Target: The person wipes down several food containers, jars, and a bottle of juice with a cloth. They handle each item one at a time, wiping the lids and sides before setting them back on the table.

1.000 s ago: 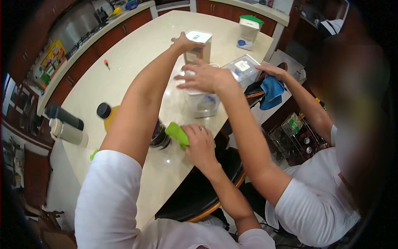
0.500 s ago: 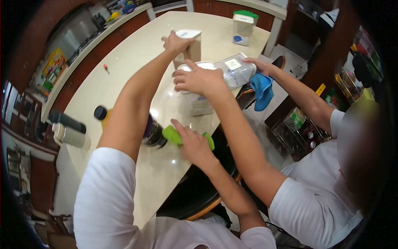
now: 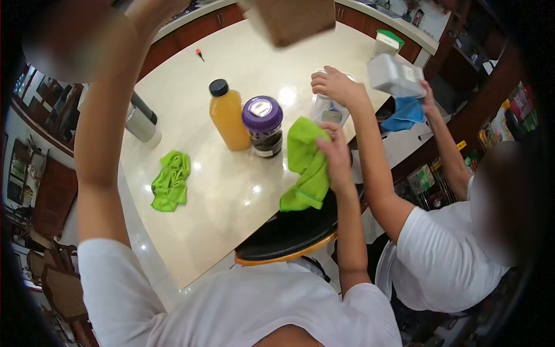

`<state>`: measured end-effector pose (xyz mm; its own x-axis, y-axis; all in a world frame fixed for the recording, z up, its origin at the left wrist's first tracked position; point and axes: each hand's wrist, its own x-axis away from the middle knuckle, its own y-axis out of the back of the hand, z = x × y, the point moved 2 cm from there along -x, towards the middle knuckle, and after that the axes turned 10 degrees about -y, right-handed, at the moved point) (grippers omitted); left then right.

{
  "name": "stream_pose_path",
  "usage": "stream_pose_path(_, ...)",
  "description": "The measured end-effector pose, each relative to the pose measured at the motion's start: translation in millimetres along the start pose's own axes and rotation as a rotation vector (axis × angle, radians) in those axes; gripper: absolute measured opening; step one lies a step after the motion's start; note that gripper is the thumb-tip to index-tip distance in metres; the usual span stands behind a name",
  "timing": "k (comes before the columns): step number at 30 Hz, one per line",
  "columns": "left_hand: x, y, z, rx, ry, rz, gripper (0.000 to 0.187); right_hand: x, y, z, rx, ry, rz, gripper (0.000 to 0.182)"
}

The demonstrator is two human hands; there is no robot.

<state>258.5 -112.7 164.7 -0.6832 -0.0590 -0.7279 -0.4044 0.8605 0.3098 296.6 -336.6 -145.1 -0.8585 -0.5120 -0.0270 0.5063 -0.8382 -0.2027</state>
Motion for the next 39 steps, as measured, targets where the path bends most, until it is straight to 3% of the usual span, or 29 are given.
stream_pose_path(1,22,18,-6,0.003,0.053,0.012,0.046,9,-2,12,-0.215,-0.027,0.037,0.032)
stream_pose_path(3,90,66,14,-0.124,0.115,-0.078,0.087,29,-10,38,-0.399,0.089,-0.140,0.043)
stream_pose_path(5,158,36,-19,-0.131,0.123,-0.037,0.083,57,-16,66,-0.666,0.110,-0.005,0.048)
stream_pose_path(6,192,30,-12,-0.214,-0.055,-0.035,0.079,65,-16,71,-0.725,0.157,0.132,0.047)
stream_pose_path(7,224,21,-9,-0.266,-0.040,-0.028,0.084,74,-19,74,-0.782,0.198,0.265,0.046)
stream_pose_path(8,250,10,-13,-0.371,0.000,-0.021,0.086,81,-37,79,-0.816,0.205,0.002,0.041)
stream_pose_path(9,270,0,-13,-0.474,0.041,-0.007,0.087,81,-50,74,-0.814,0.176,-0.008,0.041)
stream_pose_path(11,308,-16,12,-0.517,0.084,-0.045,0.090,79,-74,71,0.232,0.505,-0.205,0.032)
stream_pose_path(15,344,-32,40,-0.586,0.119,-0.124,0.098,73,-135,48,1.146,0.478,-0.026,0.016)
stream_pose_path(16,351,-32,48,-0.562,0.148,-0.122,0.100,79,-139,44,1.252,0.568,-0.012,0.016)
stream_pose_path(19,358,-27,54,-0.612,0.117,-0.130,0.104,76,-140,32,1.194,0.494,0.068,0.017)
stream_pose_path(23,362,-23,63,-0.555,0.154,-0.155,0.110,24,-171,25,1.356,0.570,-0.121,0.015)
stream_pose_path(27,363,-24,60,-0.504,0.204,-0.185,0.114,26,-192,26,1.428,0.550,-0.098,0.015)
stream_pose_path(30,365,-23,63,-0.486,0.253,-0.197,0.114,54,-169,43,1.510,0.321,-0.024,0.018)
stream_pose_path(35,366,-20,64,-0.503,0.238,-0.165,0.115,18,-192,39,1.473,0.496,0.013,0.015)
stream_pose_path(37,367,-19,64,-0.467,0.244,-0.191,0.116,12,-194,41,1.496,0.387,0.026,0.019)
stream_pose_path(39,372,-22,69,-0.425,0.254,-0.216,0.116,14,-176,53,1.519,0.109,0.041,0.020)
